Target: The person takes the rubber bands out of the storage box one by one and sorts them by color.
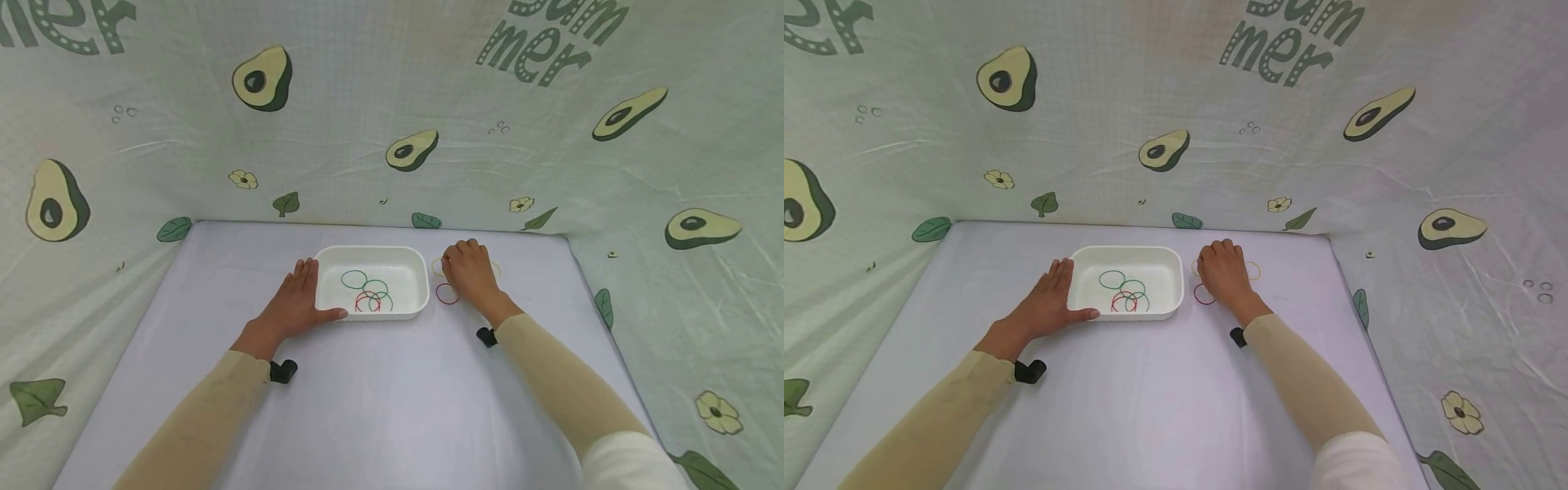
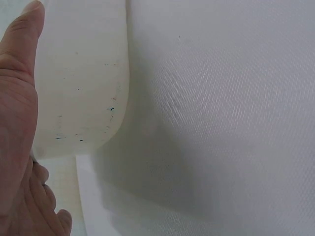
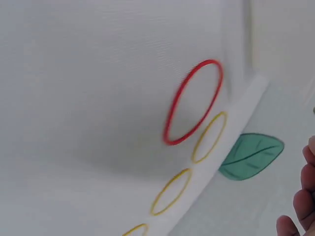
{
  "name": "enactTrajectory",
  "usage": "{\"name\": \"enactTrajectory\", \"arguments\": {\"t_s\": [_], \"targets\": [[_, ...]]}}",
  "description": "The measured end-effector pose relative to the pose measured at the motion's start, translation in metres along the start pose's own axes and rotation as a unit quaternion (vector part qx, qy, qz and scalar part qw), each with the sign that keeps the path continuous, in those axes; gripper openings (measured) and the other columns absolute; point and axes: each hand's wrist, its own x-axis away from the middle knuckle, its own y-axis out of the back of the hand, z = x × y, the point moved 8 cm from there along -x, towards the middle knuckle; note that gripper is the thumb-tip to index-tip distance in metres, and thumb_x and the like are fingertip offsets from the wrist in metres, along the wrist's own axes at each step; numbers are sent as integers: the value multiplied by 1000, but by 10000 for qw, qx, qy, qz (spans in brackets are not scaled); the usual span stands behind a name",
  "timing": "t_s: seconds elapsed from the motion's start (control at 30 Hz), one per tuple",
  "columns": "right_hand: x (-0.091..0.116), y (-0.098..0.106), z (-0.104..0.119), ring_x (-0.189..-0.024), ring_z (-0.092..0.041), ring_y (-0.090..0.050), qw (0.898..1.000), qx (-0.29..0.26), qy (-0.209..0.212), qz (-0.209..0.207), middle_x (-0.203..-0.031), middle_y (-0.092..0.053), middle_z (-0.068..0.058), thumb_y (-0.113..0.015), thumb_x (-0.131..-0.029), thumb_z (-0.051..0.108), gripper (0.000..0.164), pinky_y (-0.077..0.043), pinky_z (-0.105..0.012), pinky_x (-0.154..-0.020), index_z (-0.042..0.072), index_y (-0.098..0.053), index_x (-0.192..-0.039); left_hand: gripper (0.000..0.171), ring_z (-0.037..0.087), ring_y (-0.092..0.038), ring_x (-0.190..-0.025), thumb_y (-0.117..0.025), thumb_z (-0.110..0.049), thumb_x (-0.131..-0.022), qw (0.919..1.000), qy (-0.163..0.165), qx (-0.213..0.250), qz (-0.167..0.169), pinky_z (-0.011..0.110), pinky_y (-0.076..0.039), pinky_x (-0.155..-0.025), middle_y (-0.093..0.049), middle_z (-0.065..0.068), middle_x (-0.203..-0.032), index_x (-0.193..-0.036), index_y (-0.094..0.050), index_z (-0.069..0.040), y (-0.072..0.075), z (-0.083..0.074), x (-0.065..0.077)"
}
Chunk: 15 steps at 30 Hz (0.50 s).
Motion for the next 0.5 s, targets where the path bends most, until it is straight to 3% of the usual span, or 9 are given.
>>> {"name": "enactTrajectory", "arguments": {"t_s": [0.2, 0.4, 0.5], "targets": [[-24, 11, 50, -103, -33, -58, 9980, -44, 624, -114, -105, -71, -11, -64, -106, 18, 15, -50, -47, -87, 6, -73, -107, 135, 43, 1, -164, -69, -77, -86, 10000, 16, -47, 22, 58, -10, -133, -4, 28, -175, -165, -1, 8, 0, 1, 0], [-33, 0, 107, -100, -29, -60, 9888, -220, 1473, -141, -101, -70, -7, -68, -104, 18, 11, -51, -42, -83, 9, -74, -103, 135, 42, 1, -164, -70, -77, -86, 9999, 79, -29, 54, 57, -10, -133, -5, 26, -175, -166, -1, 8, 1, 0, -1], [-35, -9, 130, -100, -27, -59, 9837, -327, 1766, 46, -103, -69, -5, -69, -103, 19, 9, -52, -42, -87, 11, -74, -104, 135, 43, 0, -164, -70, -76, -86, 9999, 86, -68, 70, 58, -11, -132, -5, 27, -175, -165, -1, 9, 1, 0, -1]]}}
